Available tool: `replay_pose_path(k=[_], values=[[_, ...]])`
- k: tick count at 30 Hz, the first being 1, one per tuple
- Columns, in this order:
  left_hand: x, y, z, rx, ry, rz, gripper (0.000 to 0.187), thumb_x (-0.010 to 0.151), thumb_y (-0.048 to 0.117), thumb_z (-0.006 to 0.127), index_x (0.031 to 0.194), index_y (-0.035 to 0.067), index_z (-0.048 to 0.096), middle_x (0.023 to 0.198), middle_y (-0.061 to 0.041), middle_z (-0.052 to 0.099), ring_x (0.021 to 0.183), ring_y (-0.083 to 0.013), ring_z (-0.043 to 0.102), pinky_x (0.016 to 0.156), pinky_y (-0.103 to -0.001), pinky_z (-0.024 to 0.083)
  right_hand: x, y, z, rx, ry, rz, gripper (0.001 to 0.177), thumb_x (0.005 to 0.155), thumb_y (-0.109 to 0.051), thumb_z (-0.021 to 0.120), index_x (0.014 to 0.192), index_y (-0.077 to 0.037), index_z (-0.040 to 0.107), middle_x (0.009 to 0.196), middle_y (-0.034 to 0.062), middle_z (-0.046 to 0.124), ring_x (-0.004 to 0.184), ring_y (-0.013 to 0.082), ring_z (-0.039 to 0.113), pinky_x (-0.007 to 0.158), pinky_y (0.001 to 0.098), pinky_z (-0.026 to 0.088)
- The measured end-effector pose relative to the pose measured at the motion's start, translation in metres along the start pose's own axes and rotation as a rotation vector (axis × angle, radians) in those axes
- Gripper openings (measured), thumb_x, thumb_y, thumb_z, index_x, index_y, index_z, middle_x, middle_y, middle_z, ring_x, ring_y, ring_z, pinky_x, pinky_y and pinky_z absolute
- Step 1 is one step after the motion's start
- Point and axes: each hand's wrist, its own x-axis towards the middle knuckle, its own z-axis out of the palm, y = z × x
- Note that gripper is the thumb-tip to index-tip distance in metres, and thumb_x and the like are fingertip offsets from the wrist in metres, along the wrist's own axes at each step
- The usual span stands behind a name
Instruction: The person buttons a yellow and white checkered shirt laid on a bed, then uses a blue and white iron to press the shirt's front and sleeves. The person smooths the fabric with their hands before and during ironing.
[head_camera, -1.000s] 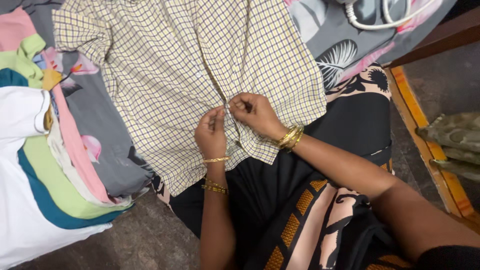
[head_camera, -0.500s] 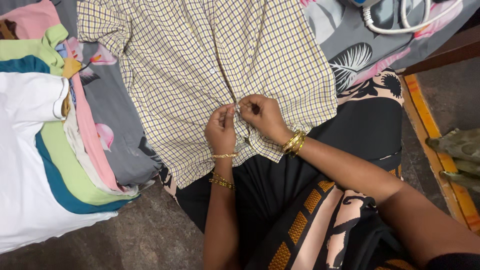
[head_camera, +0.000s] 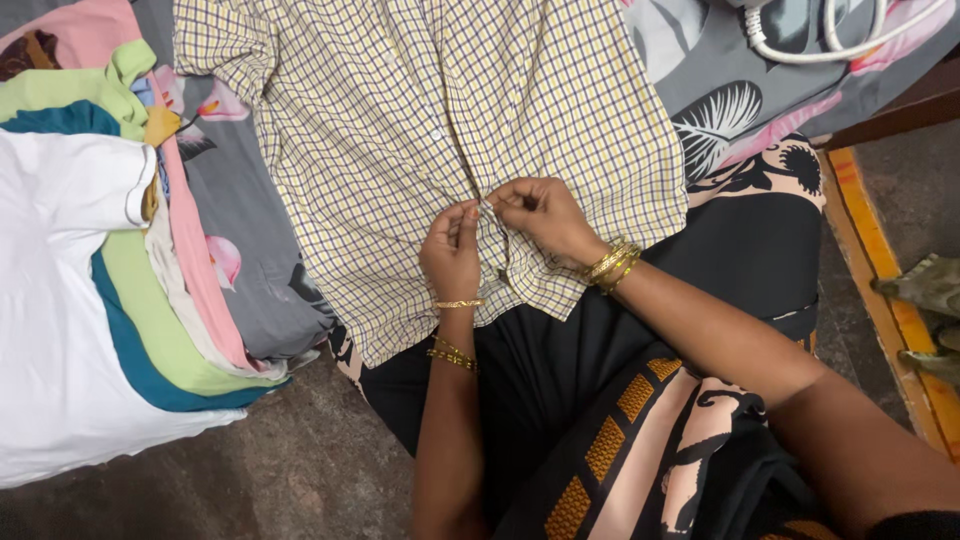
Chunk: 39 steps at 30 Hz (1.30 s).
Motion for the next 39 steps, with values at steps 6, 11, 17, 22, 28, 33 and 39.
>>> replay_pose_path(k=[6, 11, 17, 22, 28, 33, 39], values=[[0.001, -0.005, -0.002, -0.049, -0.016, 0.004, 0.018, 0.099, 0.016, 0.069, 0.109, 0.003, 0.074, 0.101, -0.005, 0.078, 0.087, -0.0074, 0.071, 0.080, -0.022, 0.059, 0.000, -0.001, 0.002, 0.029, -0.025, -0.013, 0.017, 0.097, -0.010, 0.067, 0.110, -0.002, 0.075, 0.075, -0.0041, 0.066, 0.061, -0.0004, 0.052, 0.054, 0.0167, 0.043], [0.001, -0.005, -0.004, -0.055, -0.016, -0.004, 0.018, 0.098, 0.016, 0.070, 0.110, 0.003, 0.075, 0.101, -0.004, 0.078, 0.086, -0.0080, 0.069, 0.079, -0.023, 0.058, 0.001, 0.000, 0.002, -0.005, -0.031, -0.050, 0.017, 0.097, -0.010, 0.067, 0.109, -0.001, 0.075, 0.075, -0.0051, 0.066, 0.062, -0.0004, 0.052, 0.055, 0.0166, 0.043], [0.001, -0.005, -0.003, -0.030, -0.012, 0.032, 0.017, 0.098, 0.016, 0.070, 0.110, 0.004, 0.074, 0.105, -0.005, 0.078, 0.091, -0.0089, 0.073, 0.083, -0.023, 0.060, 0.004, 0.005, -0.004, 0.029, -0.047, 0.013, 0.017, 0.095, -0.008, 0.070, 0.109, -0.001, 0.076, 0.074, -0.0050, 0.064, 0.062, 0.0006, 0.050, 0.056, 0.0182, 0.043], [0.001, -0.007, 0.001, -0.024, 0.019, 0.052, 0.017, 0.098, 0.016, 0.070, 0.109, 0.004, 0.073, 0.104, -0.006, 0.079, 0.091, -0.0095, 0.074, 0.082, -0.023, 0.060, 0.007, 0.009, -0.009, 0.027, -0.083, -0.064, 0.021, 0.092, -0.005, 0.071, 0.111, -0.001, 0.075, 0.086, -0.0018, 0.073, 0.073, 0.0006, 0.062, 0.068, 0.0180, 0.053], [0.001, -0.006, -0.001, 0.016, 0.015, 0.033, 0.017, 0.097, 0.016, 0.070, 0.108, 0.004, 0.075, 0.102, -0.006, 0.079, 0.089, -0.0101, 0.074, 0.080, -0.024, 0.061, 0.005, 0.001, -0.006, -0.047, -0.057, -0.018, 0.020, 0.094, -0.010, 0.070, 0.111, -0.001, 0.076, 0.085, 0.0021, 0.076, 0.071, 0.0035, 0.066, 0.066, 0.0195, 0.056], [0.002, -0.008, 0.000, -0.031, 0.019, 0.040, 0.017, 0.097, 0.015, 0.071, 0.109, 0.003, 0.074, 0.103, -0.007, 0.078, 0.090, -0.0098, 0.073, 0.082, -0.023, 0.061, 0.004, -0.001, -0.007, -0.016, -0.073, -0.006, 0.019, 0.096, -0.013, 0.068, 0.110, -0.002, 0.076, 0.079, 0.0023, 0.074, 0.067, 0.0039, 0.064, 0.061, 0.0191, 0.052], [0.000, -0.007, 0.002, -0.031, 0.033, 0.012, 0.019, 0.097, 0.015, 0.070, 0.112, 0.003, 0.073, 0.103, -0.007, 0.077, 0.090, -0.0097, 0.073, 0.080, -0.023, 0.060, 0.004, 0.005, 0.004, 0.015, 0.006, -0.068, 0.014, 0.093, -0.012, 0.076, 0.102, -0.001, 0.077, 0.078, 0.0019, 0.072, 0.067, 0.0028, 0.061, 0.060, 0.0183, 0.050]])
